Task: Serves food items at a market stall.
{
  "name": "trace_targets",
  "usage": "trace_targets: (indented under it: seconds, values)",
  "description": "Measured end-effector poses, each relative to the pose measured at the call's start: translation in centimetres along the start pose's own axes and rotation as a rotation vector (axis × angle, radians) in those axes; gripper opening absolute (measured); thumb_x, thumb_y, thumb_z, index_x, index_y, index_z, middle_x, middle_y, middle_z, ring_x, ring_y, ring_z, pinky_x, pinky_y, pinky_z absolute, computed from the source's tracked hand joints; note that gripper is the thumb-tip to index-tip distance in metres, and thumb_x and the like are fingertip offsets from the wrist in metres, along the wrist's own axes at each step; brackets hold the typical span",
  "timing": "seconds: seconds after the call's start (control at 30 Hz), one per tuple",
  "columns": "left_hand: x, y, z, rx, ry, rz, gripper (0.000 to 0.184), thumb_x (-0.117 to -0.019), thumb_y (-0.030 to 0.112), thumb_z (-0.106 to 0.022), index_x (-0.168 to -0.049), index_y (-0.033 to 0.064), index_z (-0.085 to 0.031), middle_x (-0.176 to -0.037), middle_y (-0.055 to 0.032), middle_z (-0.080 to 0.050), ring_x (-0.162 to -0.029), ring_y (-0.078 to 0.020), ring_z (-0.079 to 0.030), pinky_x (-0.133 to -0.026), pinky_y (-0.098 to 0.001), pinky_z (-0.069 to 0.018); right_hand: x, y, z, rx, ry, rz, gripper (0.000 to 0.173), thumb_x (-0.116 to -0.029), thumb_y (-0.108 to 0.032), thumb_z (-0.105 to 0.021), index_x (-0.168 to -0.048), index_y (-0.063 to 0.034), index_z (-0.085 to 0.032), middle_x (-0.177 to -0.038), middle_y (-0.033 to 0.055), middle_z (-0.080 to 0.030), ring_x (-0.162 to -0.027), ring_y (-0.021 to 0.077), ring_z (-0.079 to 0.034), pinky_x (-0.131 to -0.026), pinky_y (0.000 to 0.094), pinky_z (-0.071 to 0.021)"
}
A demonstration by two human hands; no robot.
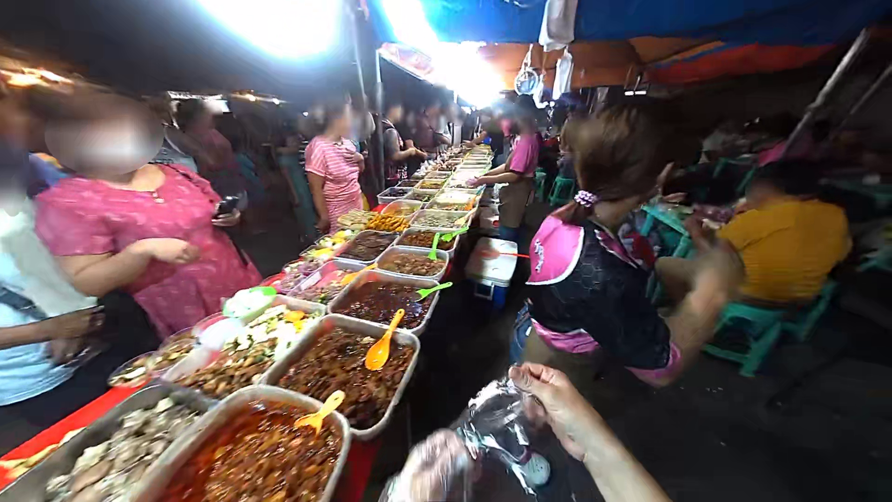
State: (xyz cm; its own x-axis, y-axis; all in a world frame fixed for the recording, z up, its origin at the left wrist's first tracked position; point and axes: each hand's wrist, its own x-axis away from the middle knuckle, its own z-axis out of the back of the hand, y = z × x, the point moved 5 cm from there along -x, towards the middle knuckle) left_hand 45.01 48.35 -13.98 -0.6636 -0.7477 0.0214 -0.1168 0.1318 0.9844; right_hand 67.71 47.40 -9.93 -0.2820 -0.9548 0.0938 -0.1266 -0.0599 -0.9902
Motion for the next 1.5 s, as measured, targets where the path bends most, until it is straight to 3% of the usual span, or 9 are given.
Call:
trace_targets:
  seconds: [0.1,0.23,0.4,0.6,0.87,1.17,1.27,1.43,1.5]
  values:
    - [-7.6,-0.2,-2.6,-0.094,0.342,0.060,0.016,-0.1037,0.016,-0.055,-0.099,0.0060,-0.067,-0.071,0.0024,-0.062,-0.058,-0.0051,-0.057,-0.055,-0.0240,-0.0508,-1.9,-1.6,6.7,-0.008,0.003,-0.001,0.012,-0.1005,-0.010,-0.062,-0.107,-0.0024,-0.069,-0.082,0.0022,-0.069,-0.065,0.0089,-0.063,-0.060,0.0243,-0.0541]
    - [-12.4,2.3,-1.7,-0.666,0.554,-0.143,0.041,-0.0832,0.033,-0.081,-0.112,0.0058,-0.071,-0.099,-0.0087,-0.073,-0.092,-0.0222,-0.070,-0.085,-0.0508,-0.0567,-5.1,-1.9,12.5,0.324,0.357,0.294,0.025,-0.0834,-0.016,-0.082,-0.091,0.0004,-0.065,-0.079,0.0059,-0.064,-0.070,0.0131,-0.061,-0.066,0.0312,-0.0541]
    - [-19.3,-0.9,-8.6,0.024,0.235,0.108,0.018,-0.1004,0.010,-0.060,-0.111,-0.0023,-0.067,-0.087,-0.0077,-0.072,-0.076,-0.0159,-0.070,-0.072,-0.0360,-0.0608,-7.7,1.1,7.5,0.789,0.232,0.456,0.015,-0.0763,-0.010,-0.078,-0.076,-0.0004,-0.066,-0.070,0.0130,-0.067,-0.066,0.0297,-0.068,-0.060,0.0517,-0.0551]
    - [-32.9,-2.1,-3.8,0.413,-0.128,0.170,0.032,-0.1079,0.027,-0.040,-0.102,0.0134,-0.068,-0.085,-0.0001,-0.070,-0.075,-0.0099,-0.066,-0.069,-0.0274,-0.0577,-22.1,2.3,11.4,0.344,-0.252,0.183,0.021,-0.0898,-0.020,-0.077,-0.085,-0.0014,-0.068,-0.073,0.0006,-0.067,-0.066,0.0058,-0.061,-0.066,0.0276,-0.0545]
    - [-45.9,-0.9,-1.2,0.712,-0.190,0.320,0.047,-0.1009,0.059,-0.047,-0.087,0.0209,-0.070,-0.077,0.0047,-0.067,-0.073,-0.0088,-0.067,-0.069,-0.0299,-0.0595,-30.6,2.4,13.9,0.008,0.037,0.139,0.019,-0.0974,-0.020,-0.063,-0.080,-0.0136,-0.061,-0.076,-0.0026,-0.061,-0.068,0.0067,-0.058,-0.065,0.0251,-0.0519]
    - [-47.6,1.3,3.5,0.789,-0.241,0.279,0.035,-0.1026,0.036,-0.052,-0.112,0.0063,-0.068,-0.104,-0.0112,-0.073,-0.097,-0.0221,-0.071,-0.088,-0.0399,-0.0597,-36.7,2.7,8.4,-0.679,0.024,-0.143,0.024,-0.1061,-0.026,-0.042,-0.096,-0.0130,-0.060,-0.077,0.0018,-0.065,-0.069,0.0111,-0.066,-0.066,0.0304,-0.0598]
    - [-48.2,3.7,7.1,0.616,-0.181,0.236,0.018,-0.0986,0.014,-0.057,-0.108,0.0061,-0.070,-0.100,-0.0075,-0.074,-0.094,-0.0186,-0.070,-0.086,-0.0371,-0.0590,-41.4,0.8,5.7,-0.708,-0.054,-0.021,0.043,-0.1074,-0.032,-0.040,-0.072,-0.0207,-0.061,-0.061,-0.0076,-0.056,-0.056,0.0028,-0.056,-0.058,0.0225,-0.0534]
    - [-50.5,6.8,14.2,0.877,0.134,0.217,0.036,-0.1080,0.037,-0.042,-0.102,0.0131,-0.069,-0.082,-0.0057,-0.070,-0.071,-0.0149,-0.069,-0.066,-0.0321,-0.0604,-46.1,1.7,-2.2,-0.411,-0.292,-0.314,0.036,-0.1108,-0.030,-0.035,-0.136,-0.0100,-0.051,-0.110,0.0104,-0.072,-0.093,0.0205,-0.072,-0.076,0.0358,-0.0611]
    - [-51.2,7.1,15.8,0.932,0.107,0.197,0.038,-0.1085,0.038,-0.041,-0.104,0.0124,-0.069,-0.079,-0.0044,-0.068,-0.066,-0.0131,-0.066,-0.064,-0.0309,-0.0593,-48.6,3.4,-4.5,-0.496,-0.390,-0.392,0.029,-0.1052,-0.029,-0.051,-0.126,-0.0097,-0.058,-0.105,0.0103,-0.074,-0.092,0.0211,-0.074,-0.075,0.0377,-0.0627]
